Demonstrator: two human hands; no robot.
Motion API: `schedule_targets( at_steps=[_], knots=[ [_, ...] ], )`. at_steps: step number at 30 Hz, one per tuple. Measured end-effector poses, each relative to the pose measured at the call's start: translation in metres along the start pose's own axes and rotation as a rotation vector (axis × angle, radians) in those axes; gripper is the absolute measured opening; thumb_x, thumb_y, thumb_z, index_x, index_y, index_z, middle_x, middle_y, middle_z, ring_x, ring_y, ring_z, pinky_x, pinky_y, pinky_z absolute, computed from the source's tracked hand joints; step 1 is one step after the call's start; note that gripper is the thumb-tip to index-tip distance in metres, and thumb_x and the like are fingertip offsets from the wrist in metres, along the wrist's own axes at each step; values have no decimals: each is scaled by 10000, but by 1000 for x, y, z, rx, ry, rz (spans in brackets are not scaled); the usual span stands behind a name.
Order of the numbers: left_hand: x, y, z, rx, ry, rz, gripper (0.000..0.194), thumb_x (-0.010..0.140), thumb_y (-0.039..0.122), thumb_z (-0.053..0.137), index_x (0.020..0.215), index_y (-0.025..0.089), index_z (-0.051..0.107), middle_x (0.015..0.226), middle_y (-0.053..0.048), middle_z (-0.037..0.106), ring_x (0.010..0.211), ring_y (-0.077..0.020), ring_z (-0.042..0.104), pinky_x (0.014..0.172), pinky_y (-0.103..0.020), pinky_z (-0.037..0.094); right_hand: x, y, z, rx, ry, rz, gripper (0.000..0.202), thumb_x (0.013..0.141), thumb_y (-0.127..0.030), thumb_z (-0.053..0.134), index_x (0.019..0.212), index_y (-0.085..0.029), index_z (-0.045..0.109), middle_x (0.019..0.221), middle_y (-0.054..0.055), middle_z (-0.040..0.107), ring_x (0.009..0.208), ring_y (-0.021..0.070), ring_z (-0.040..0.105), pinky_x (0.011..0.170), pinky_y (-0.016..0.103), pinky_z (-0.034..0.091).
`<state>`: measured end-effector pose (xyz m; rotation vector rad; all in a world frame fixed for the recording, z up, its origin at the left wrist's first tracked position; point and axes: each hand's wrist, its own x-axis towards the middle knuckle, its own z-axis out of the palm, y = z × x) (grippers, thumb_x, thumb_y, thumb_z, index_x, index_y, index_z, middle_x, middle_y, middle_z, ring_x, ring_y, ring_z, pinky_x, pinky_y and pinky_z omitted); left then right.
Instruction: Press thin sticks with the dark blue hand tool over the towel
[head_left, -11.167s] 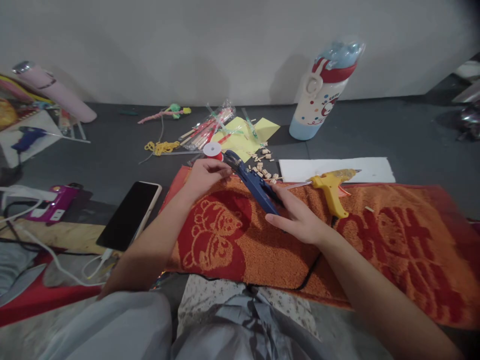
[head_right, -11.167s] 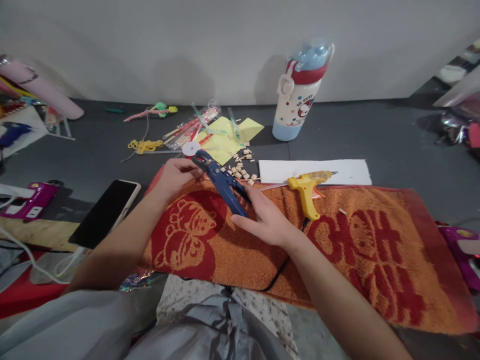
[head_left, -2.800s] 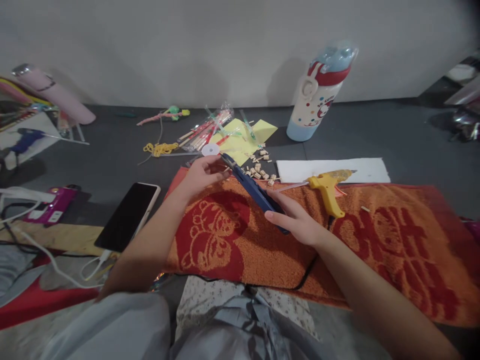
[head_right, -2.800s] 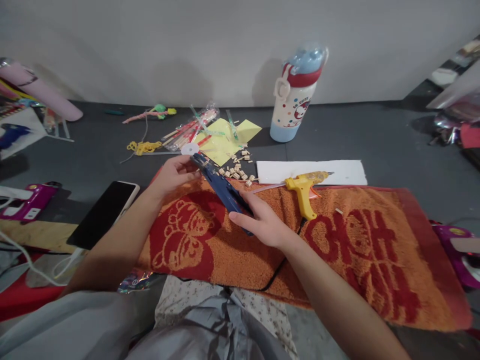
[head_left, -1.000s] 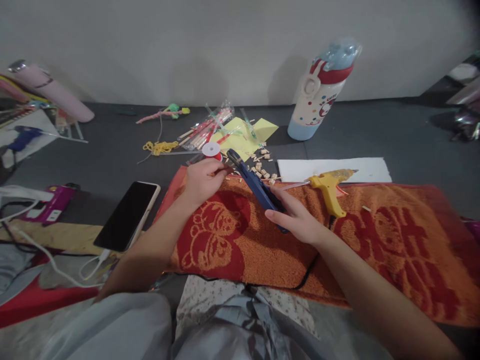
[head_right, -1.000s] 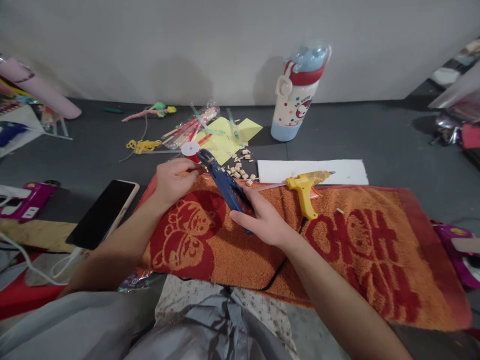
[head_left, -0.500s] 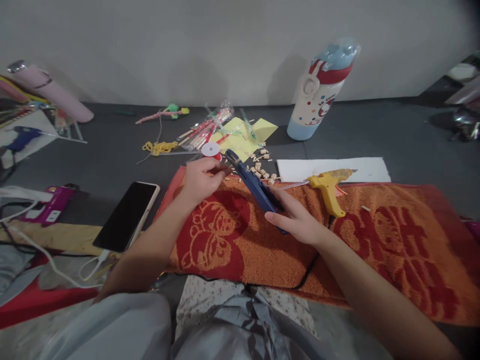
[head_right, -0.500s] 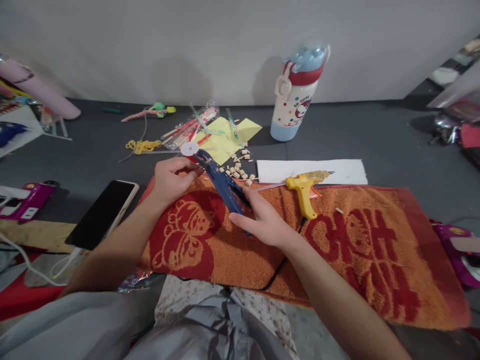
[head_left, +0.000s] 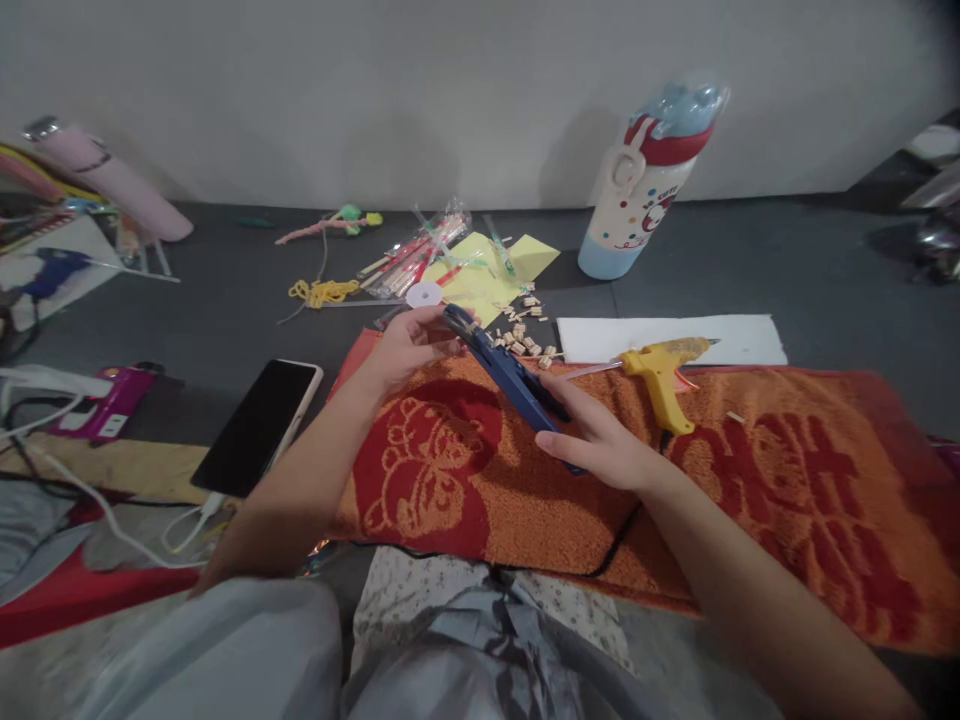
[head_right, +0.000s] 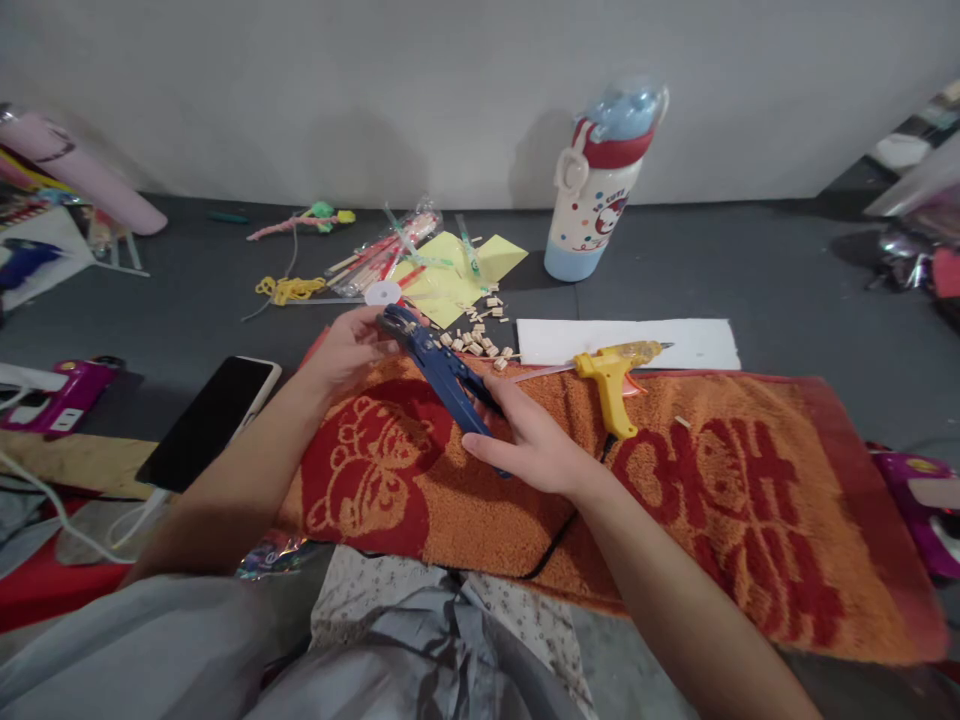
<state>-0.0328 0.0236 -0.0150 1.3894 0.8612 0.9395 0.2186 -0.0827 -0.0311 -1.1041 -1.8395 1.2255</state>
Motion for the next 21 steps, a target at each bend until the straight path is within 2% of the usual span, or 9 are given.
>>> schedule_targets(
  at_steps=[4,8,17,21],
  knots=[
    [0,0,1,-94,20,-21,353,530,273,881,845,176,754,851,-33,738,775,-158,683,734,-266,556,0,1,0,-18,-13,4,690,824,-604,598,1376,-209,479,1331,145,592,1223,342,562,1039,515,447],
    [2,0,-1,-130,44,-57,330,457,247,901,744,176,754,725,-2,723,657,-121,661,658,-231,548,0,2,0,-16,-20,25,726,808,-628,597,1393,-217,473,1356,141,578,1253,354,542,1064,530,423],
    [1,-3,-3,-163,29,-58,359,430,256,904,741,167,748,725,-5,718,660,-120,656,670,-234,543,-4,8,-2,3,-42,42,713,825,-587,609,1430,-249,443,1442,120,524,1318,352,491,1102,549,372],
    [2,-5,-4,-139,38,-37,366,437,298,901,741,171,741,727,-9,717,658,-129,654,661,-247,540,-3,7,-2,-9,-52,23,705,826,-608,591,1413,-241,459,1411,124,549,1286,350,522,1077,538,410]
  ],
)
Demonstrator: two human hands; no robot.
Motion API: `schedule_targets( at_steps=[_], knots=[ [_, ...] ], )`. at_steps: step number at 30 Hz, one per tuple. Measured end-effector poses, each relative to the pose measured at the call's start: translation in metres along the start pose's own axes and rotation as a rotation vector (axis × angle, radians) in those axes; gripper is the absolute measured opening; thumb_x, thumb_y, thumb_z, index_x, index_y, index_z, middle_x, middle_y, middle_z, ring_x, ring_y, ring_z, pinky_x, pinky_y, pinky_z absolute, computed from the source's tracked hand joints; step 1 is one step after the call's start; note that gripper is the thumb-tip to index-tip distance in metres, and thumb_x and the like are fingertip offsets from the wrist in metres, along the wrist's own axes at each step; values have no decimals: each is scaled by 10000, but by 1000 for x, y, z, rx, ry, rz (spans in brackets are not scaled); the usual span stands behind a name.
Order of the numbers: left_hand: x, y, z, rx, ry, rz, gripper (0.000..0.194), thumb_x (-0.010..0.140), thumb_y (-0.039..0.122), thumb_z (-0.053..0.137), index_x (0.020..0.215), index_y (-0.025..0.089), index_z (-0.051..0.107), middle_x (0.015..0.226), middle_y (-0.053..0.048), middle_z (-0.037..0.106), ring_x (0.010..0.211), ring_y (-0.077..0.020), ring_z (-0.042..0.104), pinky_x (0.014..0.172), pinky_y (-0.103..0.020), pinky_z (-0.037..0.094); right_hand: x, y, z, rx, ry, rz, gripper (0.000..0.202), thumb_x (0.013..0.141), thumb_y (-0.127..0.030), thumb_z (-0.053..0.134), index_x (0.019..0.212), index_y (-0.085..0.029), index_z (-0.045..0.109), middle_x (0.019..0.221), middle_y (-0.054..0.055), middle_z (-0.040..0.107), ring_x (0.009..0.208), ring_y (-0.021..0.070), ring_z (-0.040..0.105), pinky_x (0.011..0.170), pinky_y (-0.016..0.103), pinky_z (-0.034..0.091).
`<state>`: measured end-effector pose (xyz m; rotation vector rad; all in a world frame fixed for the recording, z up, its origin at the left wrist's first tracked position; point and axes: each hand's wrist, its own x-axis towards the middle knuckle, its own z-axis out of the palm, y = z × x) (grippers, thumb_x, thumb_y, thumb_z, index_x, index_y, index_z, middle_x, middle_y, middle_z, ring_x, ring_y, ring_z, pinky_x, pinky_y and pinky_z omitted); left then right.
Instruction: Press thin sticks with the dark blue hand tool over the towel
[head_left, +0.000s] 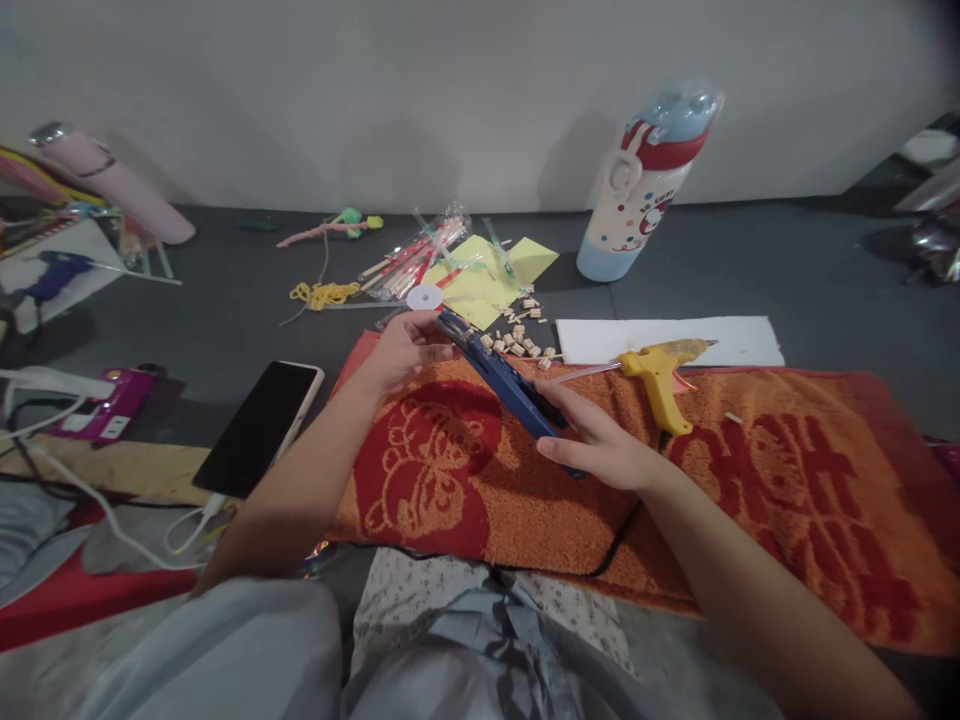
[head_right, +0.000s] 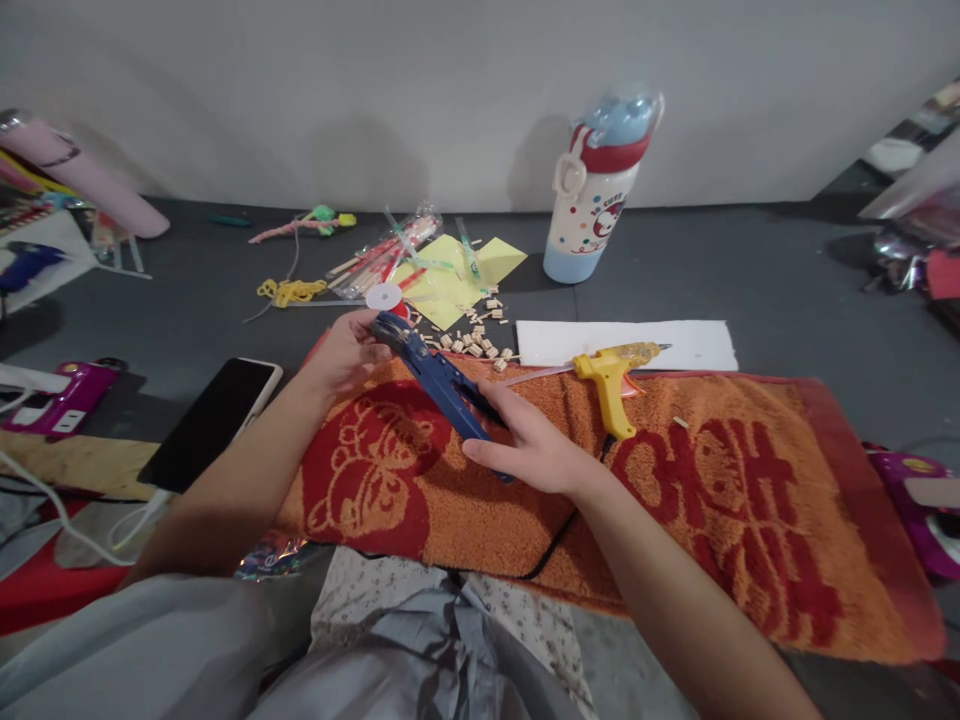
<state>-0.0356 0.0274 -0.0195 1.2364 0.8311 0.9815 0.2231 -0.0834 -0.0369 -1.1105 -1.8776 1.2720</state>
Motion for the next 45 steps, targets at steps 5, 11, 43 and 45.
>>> schedule_targets(
  at_steps=[5,11,43,45],
  knots=[
    [-1,1,6,197,24,45,297,577,379,837,717,141,727,672,-41,708,612,-146,647,628,-268,533,5,-5,2,-53,78,-54,691,848,-581,581,1422,-230,423,1403,135,542,1274,342,526,1065,524,424],
    [-8,-1,15,774,260,370,130,748,273,682,711,167,747,730,-41,744,688,-149,672,664,-243,514,8,-8,2,-145,128,-67,727,855,-550,587,1443,-184,365,1448,180,480,1322,360,468,1111,544,355],
    [-15,14,19,892,303,398,104,725,252,682,665,188,738,694,-25,737,651,-141,648,680,-253,496,6,-4,0,-16,80,-32,661,902,-527,535,1468,-219,386,1495,111,468,1369,318,432,1149,501,312],
    [-15,13,19,888,306,411,102,726,245,678,667,187,738,696,-26,738,647,-139,649,677,-252,498,6,-5,0,-21,80,-36,651,908,-516,532,1471,-225,382,1499,107,463,1372,310,428,1155,496,303]
  ],
)
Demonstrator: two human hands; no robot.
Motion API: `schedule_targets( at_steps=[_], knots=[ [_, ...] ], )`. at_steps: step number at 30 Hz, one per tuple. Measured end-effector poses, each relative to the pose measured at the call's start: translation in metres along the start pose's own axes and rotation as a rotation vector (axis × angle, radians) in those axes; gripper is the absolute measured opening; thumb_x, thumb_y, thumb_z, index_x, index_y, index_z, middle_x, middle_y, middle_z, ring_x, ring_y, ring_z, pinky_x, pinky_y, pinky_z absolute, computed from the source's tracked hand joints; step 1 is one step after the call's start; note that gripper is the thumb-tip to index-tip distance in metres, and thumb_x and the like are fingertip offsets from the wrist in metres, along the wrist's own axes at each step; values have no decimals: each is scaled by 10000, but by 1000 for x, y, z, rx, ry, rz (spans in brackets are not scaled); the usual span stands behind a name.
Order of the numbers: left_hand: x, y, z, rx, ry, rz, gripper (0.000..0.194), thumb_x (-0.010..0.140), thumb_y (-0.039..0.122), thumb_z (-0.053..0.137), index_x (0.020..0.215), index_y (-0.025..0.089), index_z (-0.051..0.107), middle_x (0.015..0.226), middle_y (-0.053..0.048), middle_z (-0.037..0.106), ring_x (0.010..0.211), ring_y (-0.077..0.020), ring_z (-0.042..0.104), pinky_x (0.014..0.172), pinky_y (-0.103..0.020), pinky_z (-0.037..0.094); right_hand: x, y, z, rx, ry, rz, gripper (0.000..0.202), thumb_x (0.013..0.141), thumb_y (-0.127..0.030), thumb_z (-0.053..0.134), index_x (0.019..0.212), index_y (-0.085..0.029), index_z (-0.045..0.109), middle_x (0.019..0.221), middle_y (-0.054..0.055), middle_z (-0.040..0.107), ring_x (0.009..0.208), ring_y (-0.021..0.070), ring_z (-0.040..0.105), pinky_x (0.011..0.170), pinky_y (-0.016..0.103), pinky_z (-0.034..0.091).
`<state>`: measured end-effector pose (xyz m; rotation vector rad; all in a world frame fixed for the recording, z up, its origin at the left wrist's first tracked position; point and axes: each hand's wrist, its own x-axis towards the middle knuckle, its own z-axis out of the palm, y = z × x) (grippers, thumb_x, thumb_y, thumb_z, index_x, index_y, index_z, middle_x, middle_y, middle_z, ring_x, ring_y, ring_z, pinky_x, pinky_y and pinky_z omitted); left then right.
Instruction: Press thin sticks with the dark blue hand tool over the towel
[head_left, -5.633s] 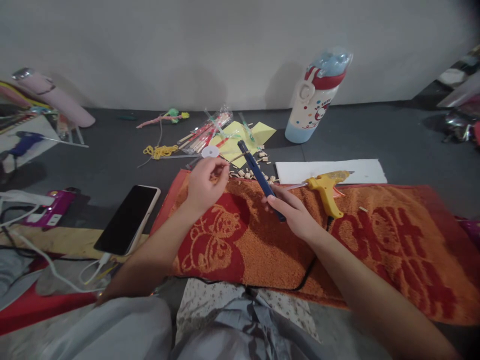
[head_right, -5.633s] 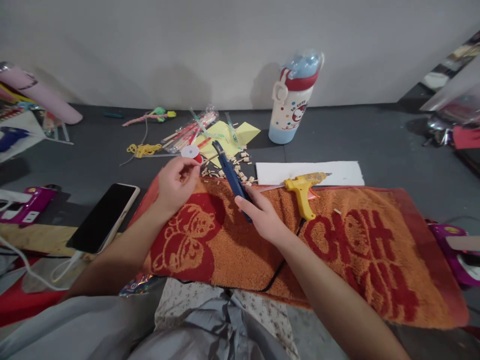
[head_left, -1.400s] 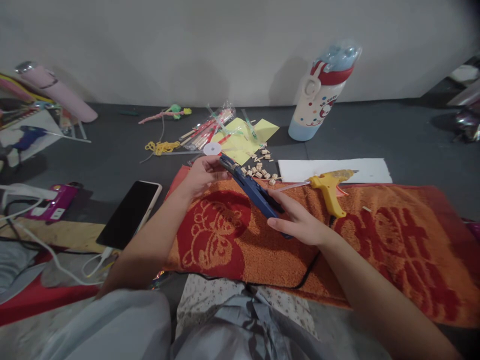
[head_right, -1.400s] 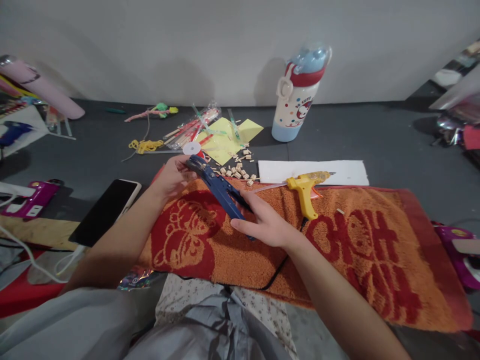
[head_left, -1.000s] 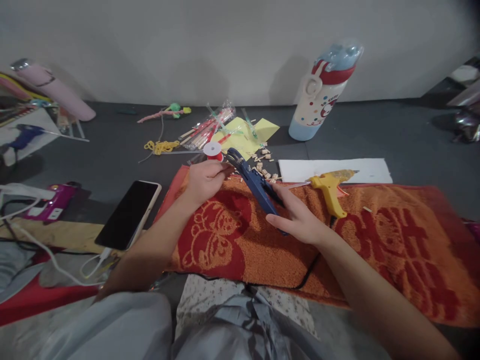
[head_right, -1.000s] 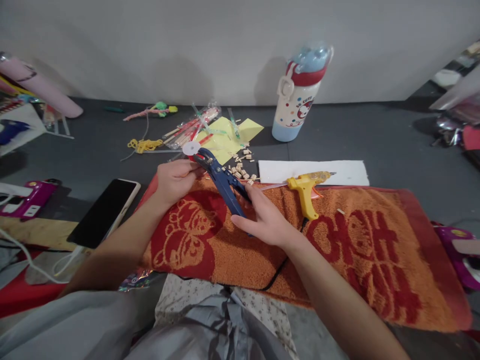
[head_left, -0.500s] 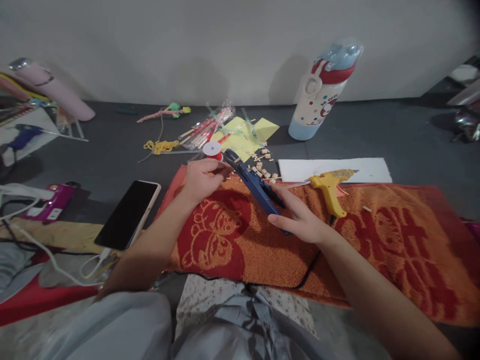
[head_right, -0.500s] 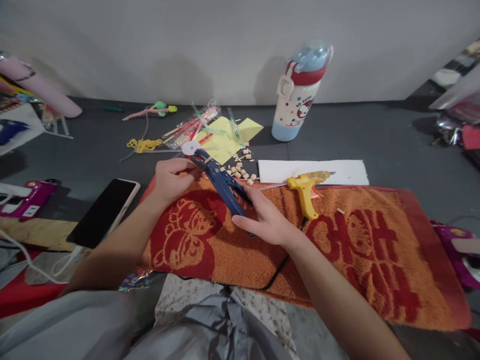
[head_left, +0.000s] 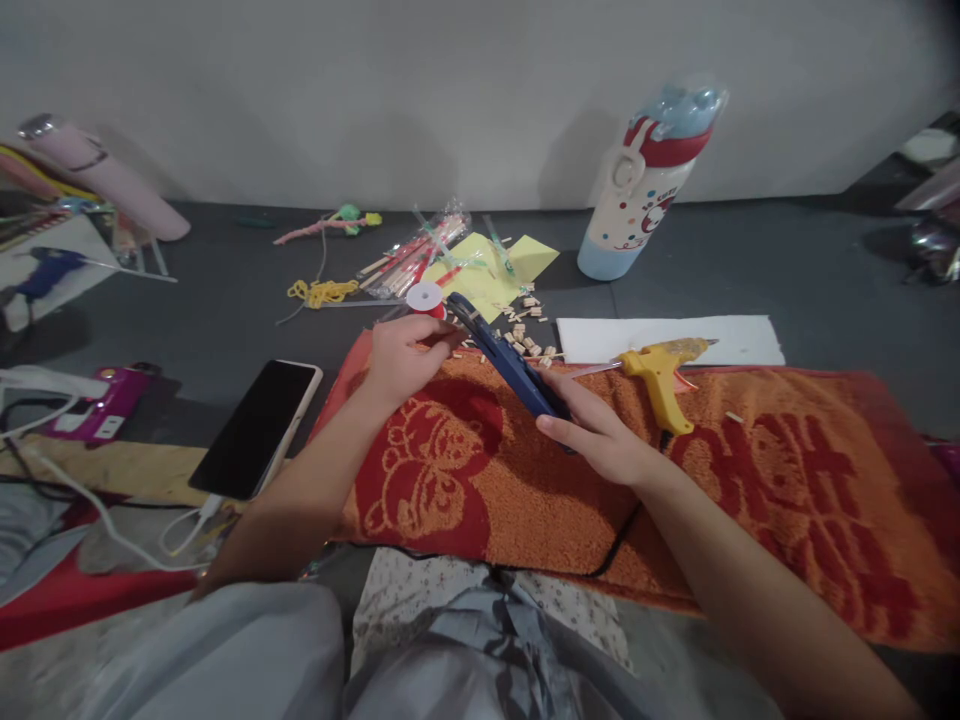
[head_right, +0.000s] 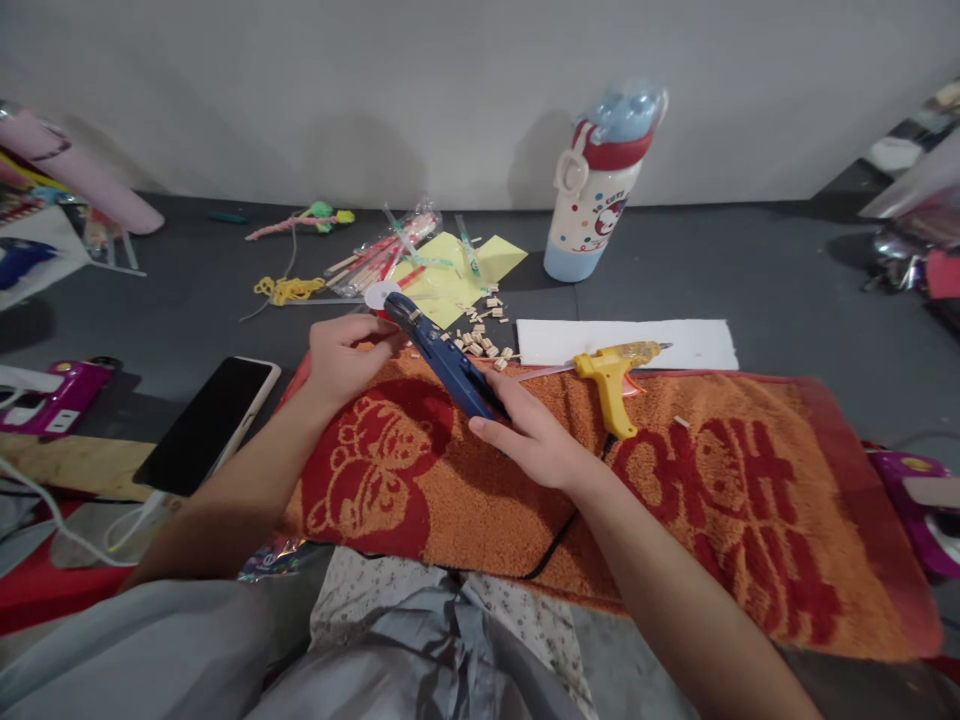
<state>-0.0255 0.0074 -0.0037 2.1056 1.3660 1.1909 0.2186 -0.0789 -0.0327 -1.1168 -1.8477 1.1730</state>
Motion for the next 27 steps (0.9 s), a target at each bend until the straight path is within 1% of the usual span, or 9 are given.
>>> schedule_targets(
  at_steps=[4,9,13,16,19,22,27],
  knots=[
    [0,-1,1,10,1,28,110,732,241,664,666,194,739,710,-26,745,651,-141,654,675,-256,505,0,0,0,-15,-3,-1,639,912,-498,537,1476,-248,372,1504,101,457,1367,303,433,1155,509,300],
    [-1,-3,2,19,5,60,113,743,247,660,682,207,747,730,-25,750,659,-140,657,670,-256,505,0,2,1,-14,12,-1,639,911,-498,536,1476,-240,385,1495,101,469,1364,300,443,1155,503,314],
    [-1,-4,1,36,-11,42,136,763,249,643,686,211,748,736,-15,748,678,-142,658,671,-251,495,0,3,1,-33,26,6,627,915,-500,527,1476,-256,389,1496,93,471,1362,304,448,1151,519,317],
    [-1,-3,0,44,-47,32,182,785,262,621,660,199,737,684,-15,726,652,-136,643,640,-237,468,0,3,1,-47,22,11,634,917,-507,520,1480,-253,378,1502,97,465,1362,315,446,1147,531,316],
    [0,-3,-2,2,-73,31,219,776,241,616,584,180,702,603,-15,683,597,-126,614,600,-233,439,0,2,0,-52,16,7,633,917,-511,517,1476,-249,381,1496,97,471,1356,318,452,1143,527,323],
    [0,-5,-3,-66,-105,-12,223,765,244,618,568,168,690,571,-11,658,557,-117,586,559,-229,427,0,1,0,-56,10,1,627,919,-515,511,1468,-237,390,1478,104,490,1340,316,468,1132,516,341],
    [0,-8,-3,-212,-204,-133,203,763,260,618,624,148,715,574,-18,662,507,-109,577,501,-216,437,-1,2,-1,-61,7,-12,624,912,-532,512,1454,-239,410,1446,101,525,1308,320,500,1109,517,373]
  ],
)
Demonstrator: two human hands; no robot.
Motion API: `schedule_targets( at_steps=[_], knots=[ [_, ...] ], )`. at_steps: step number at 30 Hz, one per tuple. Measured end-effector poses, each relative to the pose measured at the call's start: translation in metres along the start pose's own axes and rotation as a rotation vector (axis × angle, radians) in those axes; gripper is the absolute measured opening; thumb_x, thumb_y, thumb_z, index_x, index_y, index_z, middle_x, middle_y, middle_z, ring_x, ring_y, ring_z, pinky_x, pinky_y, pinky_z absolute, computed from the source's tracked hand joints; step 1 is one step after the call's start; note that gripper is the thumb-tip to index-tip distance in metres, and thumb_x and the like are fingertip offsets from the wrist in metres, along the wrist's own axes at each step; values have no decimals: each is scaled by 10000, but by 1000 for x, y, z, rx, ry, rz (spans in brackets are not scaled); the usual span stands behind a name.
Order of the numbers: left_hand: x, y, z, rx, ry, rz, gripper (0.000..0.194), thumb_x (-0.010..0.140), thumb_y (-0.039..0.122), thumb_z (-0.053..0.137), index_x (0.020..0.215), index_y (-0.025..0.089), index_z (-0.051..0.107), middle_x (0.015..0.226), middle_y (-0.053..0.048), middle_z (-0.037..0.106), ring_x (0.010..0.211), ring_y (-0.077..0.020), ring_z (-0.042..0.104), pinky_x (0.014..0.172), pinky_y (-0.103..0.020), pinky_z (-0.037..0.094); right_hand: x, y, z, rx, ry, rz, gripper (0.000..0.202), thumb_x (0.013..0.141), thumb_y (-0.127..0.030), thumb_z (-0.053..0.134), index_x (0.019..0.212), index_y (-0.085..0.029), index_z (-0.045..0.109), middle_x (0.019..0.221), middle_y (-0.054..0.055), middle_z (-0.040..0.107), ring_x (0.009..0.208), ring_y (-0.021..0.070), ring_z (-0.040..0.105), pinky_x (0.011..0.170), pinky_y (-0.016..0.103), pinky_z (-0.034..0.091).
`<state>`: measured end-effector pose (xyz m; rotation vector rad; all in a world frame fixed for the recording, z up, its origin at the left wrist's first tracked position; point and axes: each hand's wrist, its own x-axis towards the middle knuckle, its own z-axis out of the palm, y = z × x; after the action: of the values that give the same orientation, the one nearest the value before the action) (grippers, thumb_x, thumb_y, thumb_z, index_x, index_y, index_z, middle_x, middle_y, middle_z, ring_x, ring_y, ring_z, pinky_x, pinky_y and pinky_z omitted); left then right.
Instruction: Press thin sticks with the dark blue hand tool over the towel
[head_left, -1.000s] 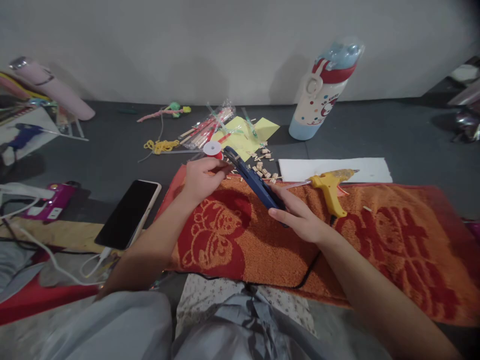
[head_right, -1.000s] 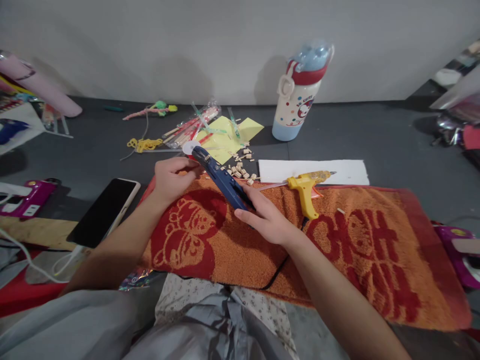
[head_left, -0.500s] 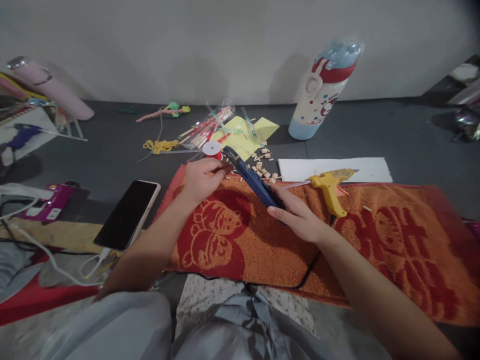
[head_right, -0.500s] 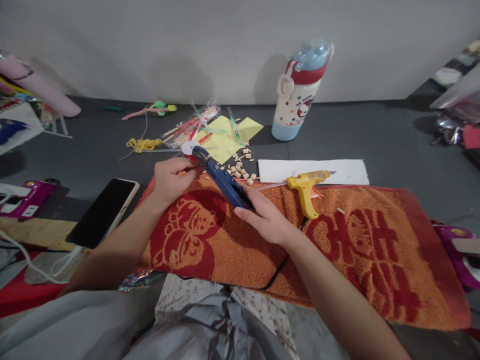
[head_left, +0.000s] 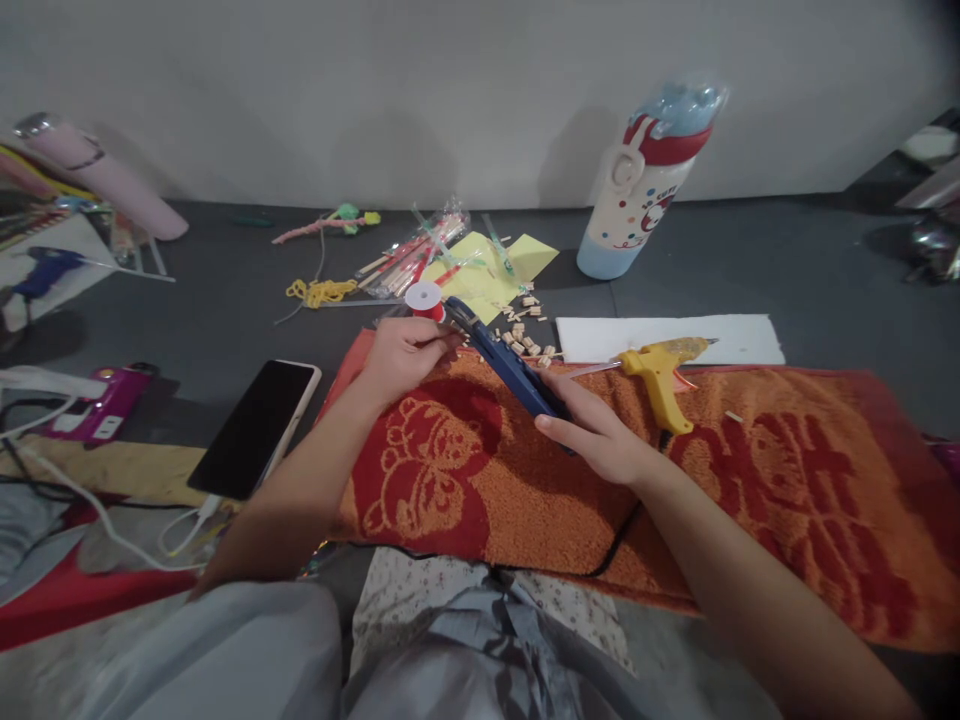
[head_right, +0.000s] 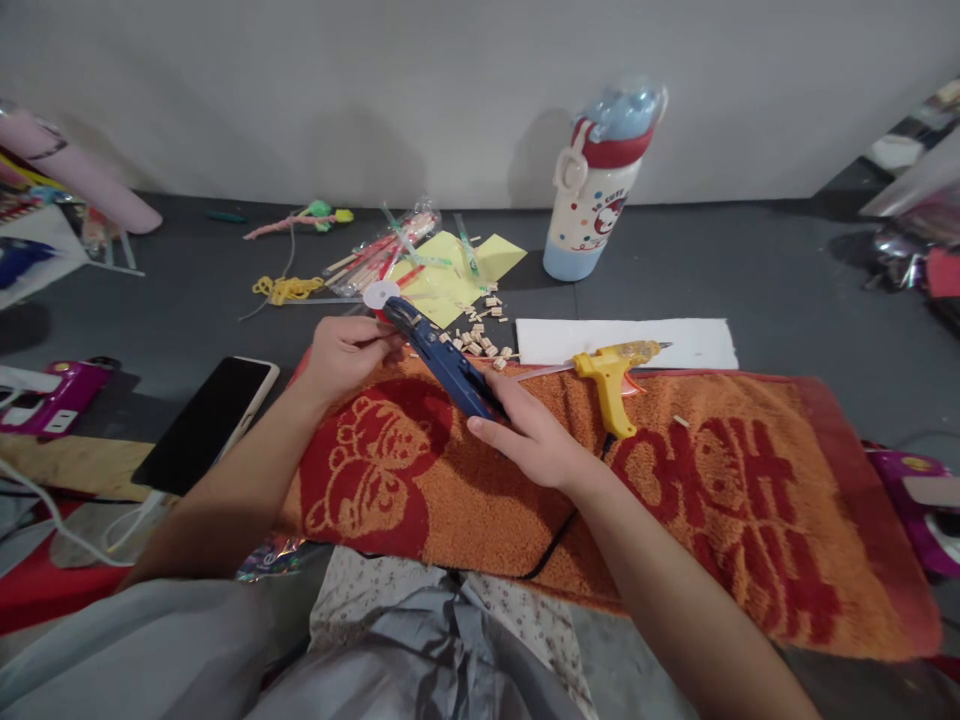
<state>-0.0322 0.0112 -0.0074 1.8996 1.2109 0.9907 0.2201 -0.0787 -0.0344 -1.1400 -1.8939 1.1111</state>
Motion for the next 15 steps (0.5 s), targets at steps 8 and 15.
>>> schedule_targets(
  at_steps=[8,15],
  knots=[
    [0,3,0,-70,-7,-34,168,726,210,616,596,151,704,551,-12,655,456,-94,560,450,-193,430,0,2,1,35,20,12,618,889,-534,549,1429,-248,456,1409,97,564,1269,316,534,1091,509,394],
    [0,4,-2,49,-16,17,221,760,219,592,561,157,666,530,0,633,465,-94,563,467,-195,418,1,1,2,53,34,49,609,877,-553,554,1387,-225,504,1363,114,597,1246,332,547,1081,531,385]
  ],
)
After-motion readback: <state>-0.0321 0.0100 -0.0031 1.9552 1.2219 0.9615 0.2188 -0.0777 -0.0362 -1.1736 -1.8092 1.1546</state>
